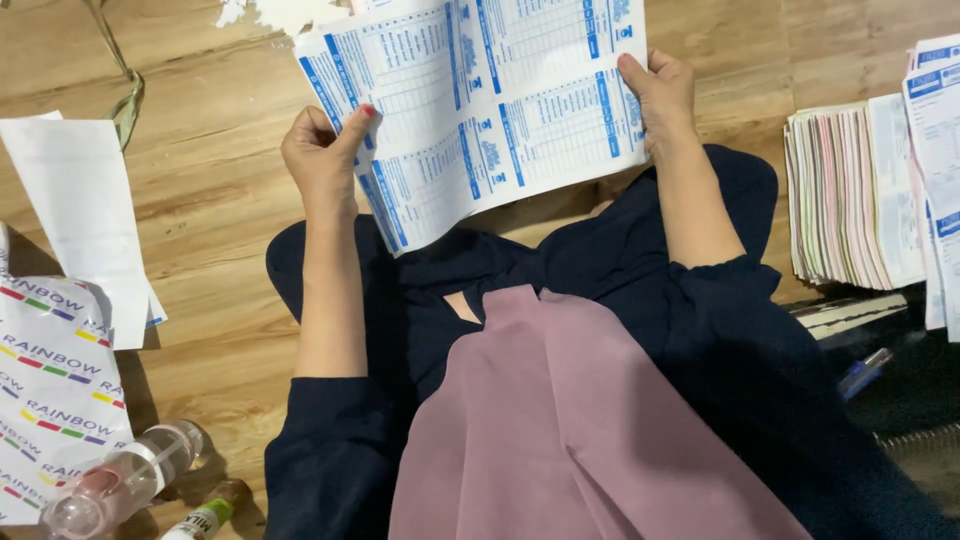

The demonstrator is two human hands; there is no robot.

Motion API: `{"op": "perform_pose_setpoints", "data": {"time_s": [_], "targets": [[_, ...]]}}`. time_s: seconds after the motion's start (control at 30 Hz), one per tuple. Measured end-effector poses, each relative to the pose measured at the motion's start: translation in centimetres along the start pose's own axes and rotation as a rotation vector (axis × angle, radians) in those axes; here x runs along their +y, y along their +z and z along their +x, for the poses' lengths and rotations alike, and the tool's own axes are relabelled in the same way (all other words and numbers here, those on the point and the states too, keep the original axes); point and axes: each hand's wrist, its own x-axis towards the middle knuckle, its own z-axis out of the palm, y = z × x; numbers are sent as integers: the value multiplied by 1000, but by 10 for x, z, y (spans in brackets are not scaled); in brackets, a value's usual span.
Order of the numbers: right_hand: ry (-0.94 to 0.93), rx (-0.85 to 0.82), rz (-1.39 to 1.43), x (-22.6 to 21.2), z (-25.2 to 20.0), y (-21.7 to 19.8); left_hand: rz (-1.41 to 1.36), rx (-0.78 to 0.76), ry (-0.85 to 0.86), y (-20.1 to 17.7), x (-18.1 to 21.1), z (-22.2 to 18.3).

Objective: Sorting through a large stack of printed paper forms and organizing them into separate piles on the floor.

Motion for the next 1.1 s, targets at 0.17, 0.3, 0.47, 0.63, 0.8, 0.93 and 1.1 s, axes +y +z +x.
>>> {"op": "perform_pose_setpoints", "data": {"time_s": [0.17,0.3,0.47,0.63,0.8,0.93,1.1], "targets": [[-58,3,-13,12,28,-4,-18,70,-41,-9,-7,22],[-597,-201,45,0,66,9,5,25,127,-20,-10,75],[-472,-152,-34,-14,73,27,35,10,198,-26,-4,126],[-302,-91,-141,-22,86,41,130,108,39,-28,-57,154],[-62,-18,-289,-22,95,51,245,168,-290,-14,-70,134],[-28,-25,-372,-15,98,53,205,133,-235,-19,-90,133],[-20,135,-494,6,107,38,773,-5,96,-20,-73,104]]}}
